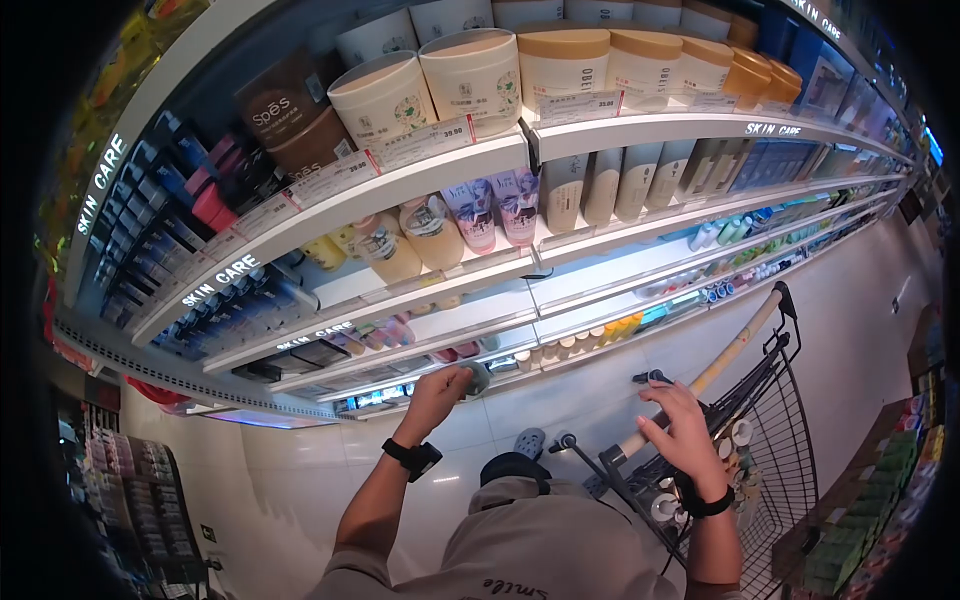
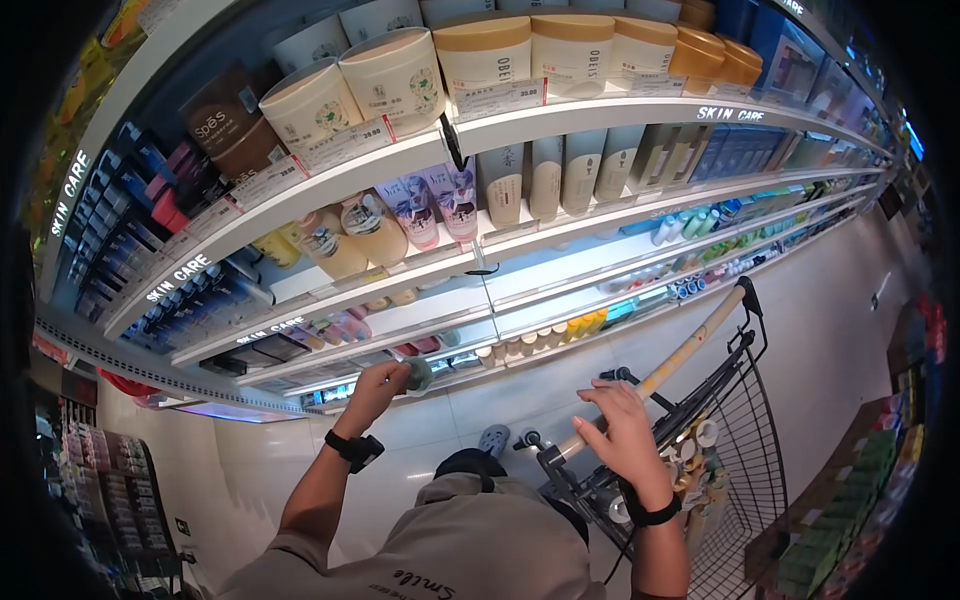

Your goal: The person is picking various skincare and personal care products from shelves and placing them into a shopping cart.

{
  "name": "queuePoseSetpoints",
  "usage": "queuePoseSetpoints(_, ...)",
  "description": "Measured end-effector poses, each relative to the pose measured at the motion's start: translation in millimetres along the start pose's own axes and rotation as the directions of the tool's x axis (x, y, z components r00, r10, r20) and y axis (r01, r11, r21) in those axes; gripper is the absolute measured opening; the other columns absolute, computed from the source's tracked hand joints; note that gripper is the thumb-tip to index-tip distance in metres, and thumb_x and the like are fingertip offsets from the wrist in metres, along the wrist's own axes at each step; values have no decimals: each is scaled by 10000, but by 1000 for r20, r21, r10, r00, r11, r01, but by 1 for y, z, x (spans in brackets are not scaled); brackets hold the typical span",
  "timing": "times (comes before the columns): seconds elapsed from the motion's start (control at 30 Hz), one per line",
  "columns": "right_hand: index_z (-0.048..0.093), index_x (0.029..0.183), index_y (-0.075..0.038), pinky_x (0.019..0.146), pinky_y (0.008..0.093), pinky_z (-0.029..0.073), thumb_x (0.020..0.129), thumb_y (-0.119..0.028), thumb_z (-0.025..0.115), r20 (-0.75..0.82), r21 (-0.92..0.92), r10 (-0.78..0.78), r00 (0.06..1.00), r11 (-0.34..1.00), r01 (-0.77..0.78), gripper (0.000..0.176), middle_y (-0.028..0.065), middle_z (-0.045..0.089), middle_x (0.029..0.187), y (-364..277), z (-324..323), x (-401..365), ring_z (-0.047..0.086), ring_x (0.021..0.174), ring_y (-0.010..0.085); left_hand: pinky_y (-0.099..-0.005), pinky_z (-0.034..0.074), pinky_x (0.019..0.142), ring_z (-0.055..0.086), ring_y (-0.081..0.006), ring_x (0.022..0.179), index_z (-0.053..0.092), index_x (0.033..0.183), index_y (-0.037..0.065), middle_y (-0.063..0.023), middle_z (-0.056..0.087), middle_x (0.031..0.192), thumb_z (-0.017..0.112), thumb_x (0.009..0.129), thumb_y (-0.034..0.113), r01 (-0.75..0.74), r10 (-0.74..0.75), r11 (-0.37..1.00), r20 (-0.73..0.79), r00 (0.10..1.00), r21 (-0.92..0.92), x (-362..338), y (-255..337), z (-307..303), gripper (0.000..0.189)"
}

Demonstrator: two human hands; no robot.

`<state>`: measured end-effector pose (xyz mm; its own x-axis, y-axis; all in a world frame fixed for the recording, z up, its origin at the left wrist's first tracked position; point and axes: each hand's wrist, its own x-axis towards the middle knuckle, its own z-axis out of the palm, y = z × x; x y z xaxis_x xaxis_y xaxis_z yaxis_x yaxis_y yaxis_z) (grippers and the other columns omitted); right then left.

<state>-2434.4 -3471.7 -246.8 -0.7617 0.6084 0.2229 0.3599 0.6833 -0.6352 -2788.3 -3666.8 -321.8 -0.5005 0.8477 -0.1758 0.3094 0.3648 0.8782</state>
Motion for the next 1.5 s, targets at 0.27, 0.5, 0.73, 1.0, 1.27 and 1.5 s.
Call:
queuePoseSetpoints(0.27,720,834,-84,971,467,418,795,-154,699,-57,-231,-58,997,972,43,82,64,682,814,14,29,9,645,925,253,-297,492,734,630,-135,776,673,967,6,-57,687,813,533,1021,331,209,-207,978,100,973,-15,54,-112,47,358)
queuePoseSetpoints(0.5,722,821,-103,951,445,413,796,-147,676,-87,-245,-27,996,969,5,68,30,662,780,15,32,22,622,852,223,-287,514,747,683,-141,859,654,994,-2,-103,738,927,505,1015,256,228,-193,962,216,957,-150,116,-167,99,299)
queuePoseSetpoints(0.73,723,785,-110,962,439,401,778,-136,672,-132,-246,51,990,966,-83,58,11,629,731,25,35,36,601,813,208,-300,508,797,648,-144,873,585,959,12,-86,689,927,473,1043,228,186,-151,970,213,965,-156,186,-196,136,258)
queuePoseSetpoints(1.0,719,750,-106,964,427,418,756,-133,688,-190,-245,129,973,954,-174,41,4,608,692,43,28,53,573,745,200,-456,458,743,578,-453,860,537,955,-2,-253,612,889,530,983,232,-98,85,988,107,991,123,254,-198,160,236)
queuePoseSetpoints(1.27,724,743,-97,964,414,446,758,-132,714,-182,-244,159,970,949,-201,39,16,577,645,58,23,62,554,699,203,-469,472,785,599,-452,911,584,993,-5,-254,636,936,508,982,191,-81,72,975,53,996,207,288,-229,178,211)
queuePoseSetpoints(1.5,725,732,-106,980,403,442,767,-159,706,-176,-253,180,968,942,-221,67,2,573,639,67,19,70,562,723,193,-441,481,825,630,-407,951,611,1122,-36,-244,667,986,482,1003,227,13,-28,973,65,998,231,314,-259,193,316)
